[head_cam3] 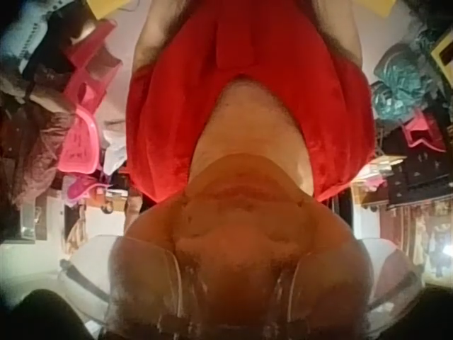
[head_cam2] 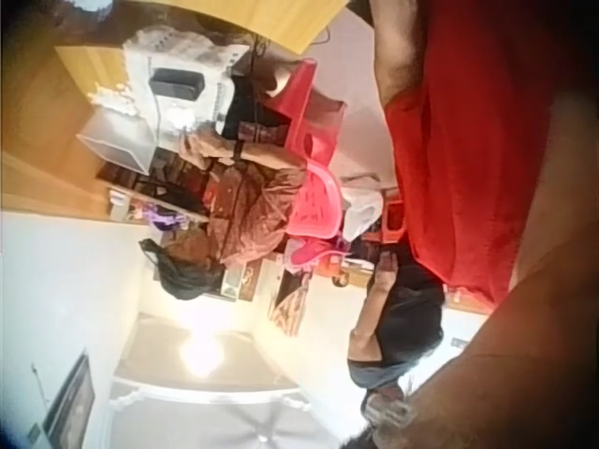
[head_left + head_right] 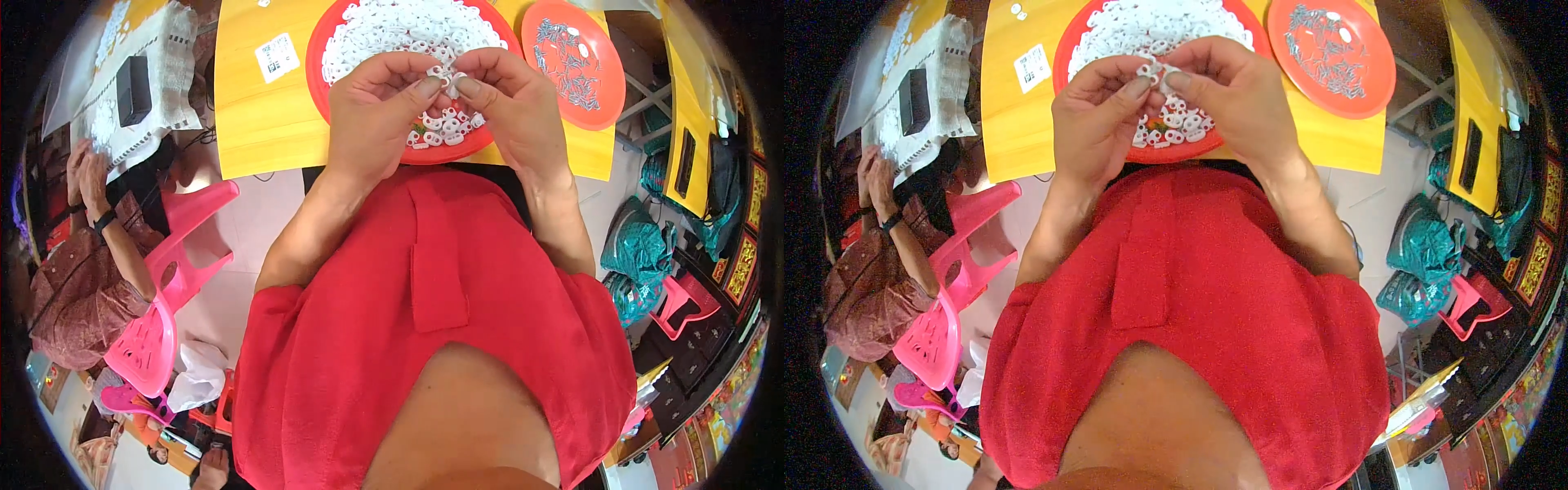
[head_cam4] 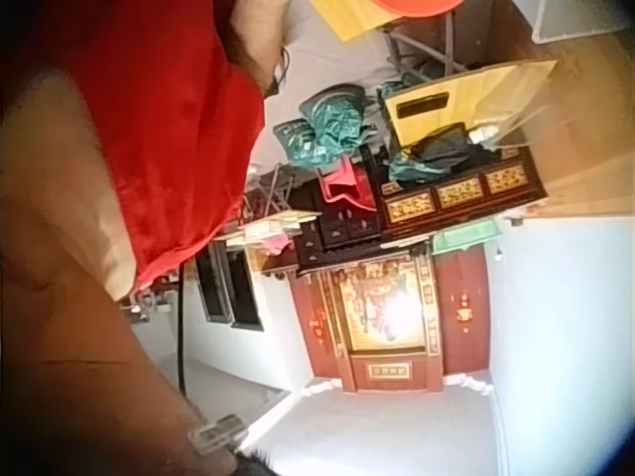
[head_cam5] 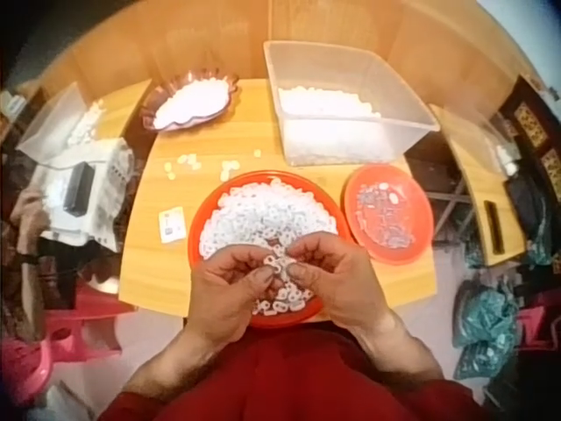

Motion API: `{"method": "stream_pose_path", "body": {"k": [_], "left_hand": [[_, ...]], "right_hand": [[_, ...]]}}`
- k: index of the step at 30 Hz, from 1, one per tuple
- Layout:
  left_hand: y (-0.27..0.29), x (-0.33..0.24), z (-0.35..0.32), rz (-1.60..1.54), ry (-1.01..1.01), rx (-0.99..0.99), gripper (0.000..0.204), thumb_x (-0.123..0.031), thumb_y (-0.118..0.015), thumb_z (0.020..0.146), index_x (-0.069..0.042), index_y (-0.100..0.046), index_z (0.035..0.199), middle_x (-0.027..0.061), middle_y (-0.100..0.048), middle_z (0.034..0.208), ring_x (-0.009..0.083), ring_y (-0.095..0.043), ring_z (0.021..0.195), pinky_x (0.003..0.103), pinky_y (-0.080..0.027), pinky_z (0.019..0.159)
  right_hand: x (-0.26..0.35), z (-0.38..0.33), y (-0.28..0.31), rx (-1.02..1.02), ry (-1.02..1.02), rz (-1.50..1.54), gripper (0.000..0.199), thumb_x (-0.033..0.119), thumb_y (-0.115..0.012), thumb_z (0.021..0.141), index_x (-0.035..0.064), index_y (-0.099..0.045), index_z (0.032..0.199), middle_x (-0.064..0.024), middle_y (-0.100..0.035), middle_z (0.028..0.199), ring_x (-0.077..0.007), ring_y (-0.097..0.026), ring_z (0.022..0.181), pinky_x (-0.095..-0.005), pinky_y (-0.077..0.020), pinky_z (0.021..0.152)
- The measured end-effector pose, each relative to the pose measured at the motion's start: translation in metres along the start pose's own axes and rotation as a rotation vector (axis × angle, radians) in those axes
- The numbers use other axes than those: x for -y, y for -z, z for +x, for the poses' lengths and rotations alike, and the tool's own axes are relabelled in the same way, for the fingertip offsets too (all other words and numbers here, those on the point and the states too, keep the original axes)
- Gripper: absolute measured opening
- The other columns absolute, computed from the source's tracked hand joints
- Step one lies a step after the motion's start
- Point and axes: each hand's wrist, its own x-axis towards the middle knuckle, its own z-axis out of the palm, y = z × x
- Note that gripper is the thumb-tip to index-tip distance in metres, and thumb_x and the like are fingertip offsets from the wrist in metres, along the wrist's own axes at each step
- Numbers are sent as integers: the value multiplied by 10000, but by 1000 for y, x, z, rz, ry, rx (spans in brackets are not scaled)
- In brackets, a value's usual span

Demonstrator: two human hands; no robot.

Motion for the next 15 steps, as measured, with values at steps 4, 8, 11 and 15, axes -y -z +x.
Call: {"method": "stream_pose_path", "body": {"k": [4,8,11,15], "left_hand": [[1,2,2,-38,2,-15,156,39,-567,768,44,-562,924,109,-600,798,144,-590,681,225,-480,599],[0,-3,-1,-2,-1,-38,167,41,-567,766,45,-562,932,107,-599,793,145,-589,678,222,-480,599],[2,-5,0,2,-4,-35,170,43,-569,761,48,-568,931,105,-598,788,142,-588,677,220,-479,594],[0,-5,-2,54,-27,-18,165,47,-570,757,46,-577,921,93,-599,780,129,-584,669,211,-475,581]], "right_hand": [[-4,-3,-7,-44,-41,-21,156,70,-554,809,-25,-536,931,-29,-574,748,-72,-523,658,-183,-421,578],[5,-2,1,-79,-22,-82,130,79,-531,829,-19,-527,915,-48,-579,753,-91,-536,644,-197,-429,573],[9,2,7,-53,8,-62,136,66,-521,834,-21,-529,939,-54,-580,782,-102,-538,666,-203,-417,589],[8,2,5,-36,-41,101,180,48,-546,810,-31,-561,972,-48,-587,774,-90,-539,661,-195,-424,581]]}}
